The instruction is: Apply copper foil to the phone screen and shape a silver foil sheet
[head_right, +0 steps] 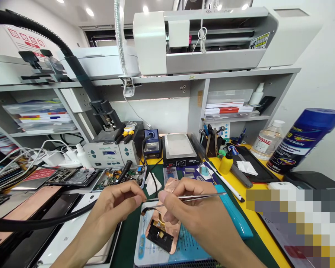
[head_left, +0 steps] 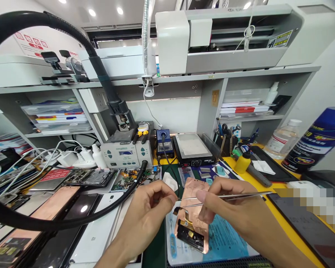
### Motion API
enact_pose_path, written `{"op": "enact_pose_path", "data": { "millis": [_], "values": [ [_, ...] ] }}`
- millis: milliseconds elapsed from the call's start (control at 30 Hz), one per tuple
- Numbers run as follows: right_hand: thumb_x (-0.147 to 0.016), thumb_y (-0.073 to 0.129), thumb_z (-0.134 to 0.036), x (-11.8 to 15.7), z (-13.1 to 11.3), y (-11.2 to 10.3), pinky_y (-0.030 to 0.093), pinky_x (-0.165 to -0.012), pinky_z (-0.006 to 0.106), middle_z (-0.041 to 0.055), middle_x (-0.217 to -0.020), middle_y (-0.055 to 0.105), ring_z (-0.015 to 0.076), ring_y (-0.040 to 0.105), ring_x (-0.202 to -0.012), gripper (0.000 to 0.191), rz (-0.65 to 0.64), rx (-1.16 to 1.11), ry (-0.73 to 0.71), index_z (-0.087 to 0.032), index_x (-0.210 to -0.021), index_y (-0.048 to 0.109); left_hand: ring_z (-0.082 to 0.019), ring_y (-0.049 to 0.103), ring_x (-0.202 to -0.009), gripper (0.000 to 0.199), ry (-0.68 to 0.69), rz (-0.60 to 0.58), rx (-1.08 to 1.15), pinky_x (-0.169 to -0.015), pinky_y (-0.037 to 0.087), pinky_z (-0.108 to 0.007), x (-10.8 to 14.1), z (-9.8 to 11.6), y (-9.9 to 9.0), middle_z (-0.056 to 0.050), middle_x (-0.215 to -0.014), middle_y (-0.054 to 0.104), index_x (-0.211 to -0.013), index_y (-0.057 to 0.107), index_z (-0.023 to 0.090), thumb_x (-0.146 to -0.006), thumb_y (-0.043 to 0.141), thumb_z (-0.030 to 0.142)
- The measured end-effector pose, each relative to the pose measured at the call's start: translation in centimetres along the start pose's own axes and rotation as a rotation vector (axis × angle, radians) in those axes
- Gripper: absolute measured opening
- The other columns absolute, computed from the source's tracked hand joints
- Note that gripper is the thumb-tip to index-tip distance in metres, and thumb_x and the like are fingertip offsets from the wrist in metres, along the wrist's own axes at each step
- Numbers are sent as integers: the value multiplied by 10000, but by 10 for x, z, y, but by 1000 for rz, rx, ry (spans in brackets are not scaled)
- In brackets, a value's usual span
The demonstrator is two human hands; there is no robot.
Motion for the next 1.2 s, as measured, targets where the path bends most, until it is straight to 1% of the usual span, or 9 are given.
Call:
{"op": "enact_pose_path", "data": {
  "millis": [133,200,333,533,667,833,933,1067,1200],
  "values": [
    [-851,753,-379,-1,0,2,549,-611,231,-3,-561,707,152,696,-597,309,-39,-44,-19,-201,-617,658,-88,291,-530,194,-39,-48,96,-536,267,-249,-2,-5,3,43,-625,491,-766,689,171,-836,624,340],
    [-857,749,-361,-2,1,3,544,-598,222,-5,-565,704,142,688,-591,311,-65,-50,-23,-196,-613,647,-89,308,-538,201,-30,-67,119,-527,265,-247,-2,-5,4,33,-645,509,-734,677,164,-828,643,339],
    [-854,746,-345,-1,5,6,538,-577,235,0,-578,693,145,667,-579,309,-98,-34,-7,-191,-615,627,-107,360,-580,181,2,-73,97,-536,274,-251,-3,-5,5,24,-646,505,-666,647,158,-795,663,285],
    [-873,725,-303,-2,3,8,526,-582,228,6,-602,693,136,655,-597,307,-135,-39,-12,-185,-618,602,-131,427,-627,132,8,-62,63,-580,317,-258,-4,-5,5,10,-627,538,-636,665,151,-748,640,217],
    [-852,738,-230,1,-1,10,546,-588,221,13,-656,716,138,670,-624,247,-187,-22,-23,-177,-642,617,-114,400,-591,115,-11,-40,91,-548,295,-246,-5,-7,4,20,-604,534,-610,654,150,-715,629,188],
    [-852,742,-274,4,-3,16,579,-512,250,32,-700,714,179,690,-651,212,-264,-97,-12,-168,-698,644,-88,325,-538,143,-35,-34,156,-489,238,-239,-4,-9,5,39,-580,500,-565,598,159,-702,634,176],
    [-875,721,-249,1,4,14,596,-553,254,28,-691,719,154,682,-616,202,-261,-116,6,-163,-711,642,-79,302,-522,161,-46,-41,197,-471,213,-238,-4,-11,7,40,-577,490,-551,580,159,-701,635,179],
    [-894,708,-258,-4,19,16,603,-533,266,33,-698,731,146,691,-550,203,-332,-240,69,-146,-737,646,-61,273,-487,173,-80,-33,253,-456,175,-239,-6,-15,8,48,-567,457,-539,567,156,-691,645,181],
    [-865,740,-247,-5,20,18,615,-518,294,42,-743,719,159,692,-578,175,-383,-321,34,-136,-761,653,-59,249,-494,164,-123,-42,304,-459,146,-241,-3,-16,9,52,-559,429,-534,553,152,-672,638,175]
  ]
}}
Point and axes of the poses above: each hand's wrist, its own x-axis away from the middle knuckle, its own y-axis out of the palm, z = x × y, the point moved 8 cm from there along -x, towards the middle knuckle
